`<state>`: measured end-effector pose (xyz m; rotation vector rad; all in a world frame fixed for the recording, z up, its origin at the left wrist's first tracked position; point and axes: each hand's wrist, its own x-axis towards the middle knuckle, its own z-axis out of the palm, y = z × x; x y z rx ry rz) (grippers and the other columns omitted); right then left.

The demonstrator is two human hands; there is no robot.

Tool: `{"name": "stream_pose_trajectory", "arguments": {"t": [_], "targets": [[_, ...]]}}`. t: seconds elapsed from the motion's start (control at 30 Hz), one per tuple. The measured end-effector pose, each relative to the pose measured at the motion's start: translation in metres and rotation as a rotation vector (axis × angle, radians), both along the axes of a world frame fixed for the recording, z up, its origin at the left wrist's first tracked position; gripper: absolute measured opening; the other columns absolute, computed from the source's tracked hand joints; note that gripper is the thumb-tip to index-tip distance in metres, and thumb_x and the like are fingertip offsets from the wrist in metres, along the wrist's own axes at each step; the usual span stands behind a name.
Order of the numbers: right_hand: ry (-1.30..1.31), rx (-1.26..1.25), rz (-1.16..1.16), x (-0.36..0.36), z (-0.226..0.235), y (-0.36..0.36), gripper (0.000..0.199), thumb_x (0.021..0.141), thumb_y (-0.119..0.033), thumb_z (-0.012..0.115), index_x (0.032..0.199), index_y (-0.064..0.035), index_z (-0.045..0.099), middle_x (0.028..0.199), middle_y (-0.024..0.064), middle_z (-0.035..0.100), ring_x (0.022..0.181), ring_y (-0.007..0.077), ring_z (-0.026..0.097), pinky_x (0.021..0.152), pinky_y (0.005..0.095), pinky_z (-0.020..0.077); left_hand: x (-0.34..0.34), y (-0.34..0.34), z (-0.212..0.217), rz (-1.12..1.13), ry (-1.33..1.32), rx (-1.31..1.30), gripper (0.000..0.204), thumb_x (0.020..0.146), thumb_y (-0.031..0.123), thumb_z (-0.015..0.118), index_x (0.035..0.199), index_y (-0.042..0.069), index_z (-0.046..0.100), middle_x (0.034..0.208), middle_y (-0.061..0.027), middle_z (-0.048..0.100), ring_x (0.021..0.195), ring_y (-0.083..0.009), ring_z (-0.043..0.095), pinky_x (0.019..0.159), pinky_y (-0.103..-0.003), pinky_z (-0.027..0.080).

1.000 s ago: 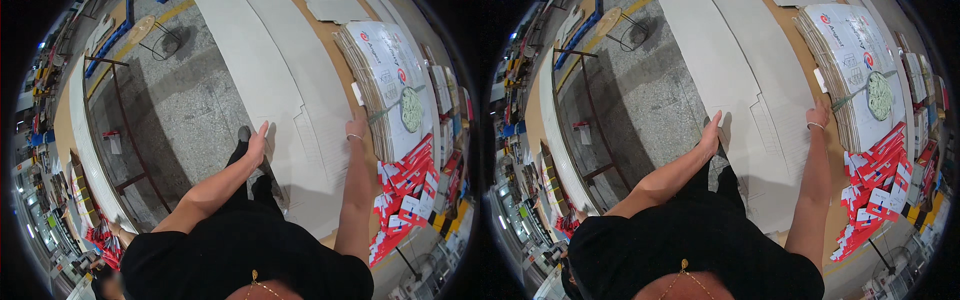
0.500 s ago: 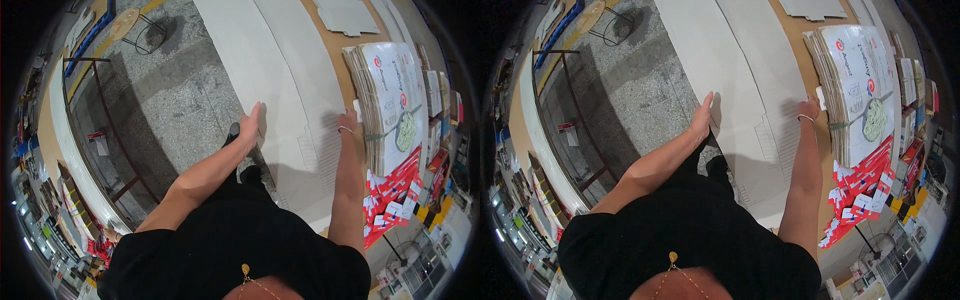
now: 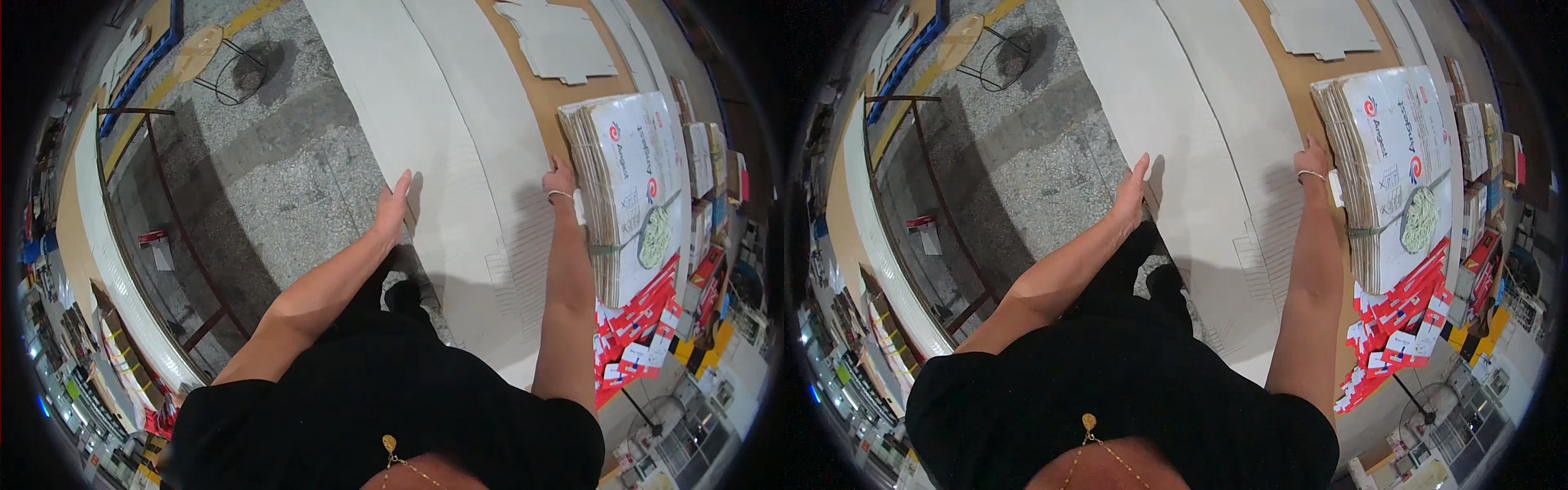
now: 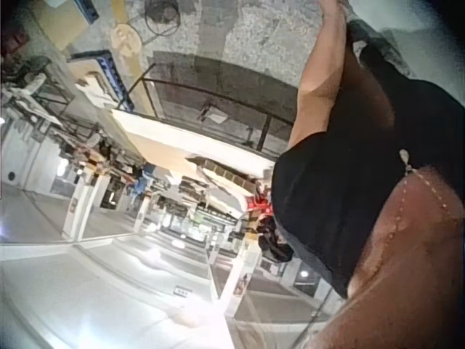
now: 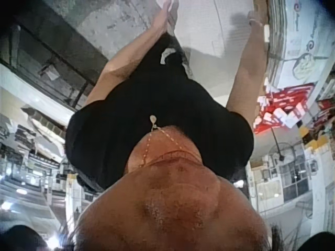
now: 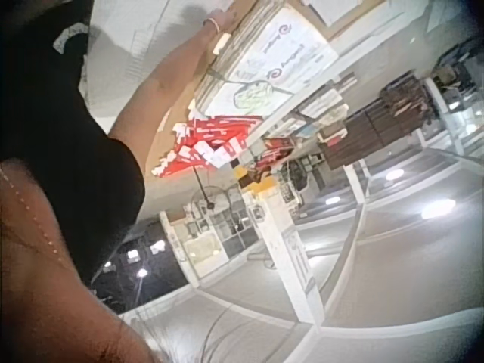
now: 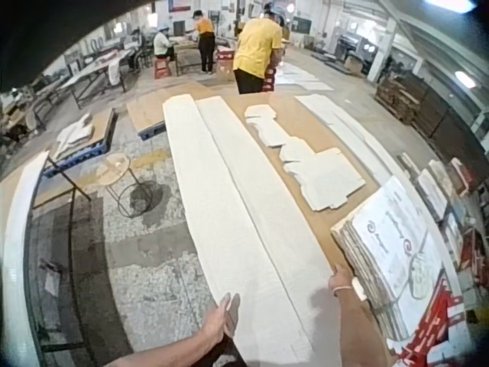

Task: Organizing and stacking large cardboard sheets in an industrial setting.

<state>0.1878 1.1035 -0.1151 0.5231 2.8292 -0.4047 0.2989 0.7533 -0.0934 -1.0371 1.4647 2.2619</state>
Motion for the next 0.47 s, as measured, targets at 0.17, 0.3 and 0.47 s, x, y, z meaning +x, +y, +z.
{"name": "stream_pose_trajectory", "arguments": {"t": [0.17,0.3,0.47], "targets": [[0.181,-0.085,-0.014,-0.018,-0.013,-0.013,0.049,0.066,-0.001,0.047,0.113,-0.0069,0.058,0.114,0.0148,0.055,0.108,0.0278,0.050,0.094,0.0322,0.0375,-0.028,-0.009,-0.012,0.086,-0.020,-0.095,0.071,0.080,0.041,0.060,0.124,-0.010,0.035,0.125,-0.0176,0.045,0.113,-0.0239,0.043,0.095,-0.032,0.033],[0.066,-0.039,-0.079,-0.016,-0.002,-0.022,0.049,0.065,0.000,0.048,0.113,-0.0087,0.059,0.116,0.0136,0.054,0.114,0.0255,0.047,0.099,0.0329,0.0339,-0.035,-0.009,0.004,0.045,0.008,-0.124,0.071,0.081,0.041,0.060,0.125,-0.008,0.036,0.126,-0.0169,0.044,0.115,-0.0241,0.042,0.097,-0.033,0.033],[0.011,-0.362,-0.138,-0.008,0.018,0.002,0.060,0.068,0.000,0.048,0.127,-0.0119,0.046,0.128,0.0152,0.046,0.122,0.0185,0.041,0.102,0.0286,0.0302,-0.027,0.004,0.005,0.059,-0.028,-0.069,0.071,0.081,0.040,0.059,0.127,-0.007,0.033,0.127,-0.0161,0.043,0.116,-0.0243,0.041,0.098,-0.033,0.031]]}}
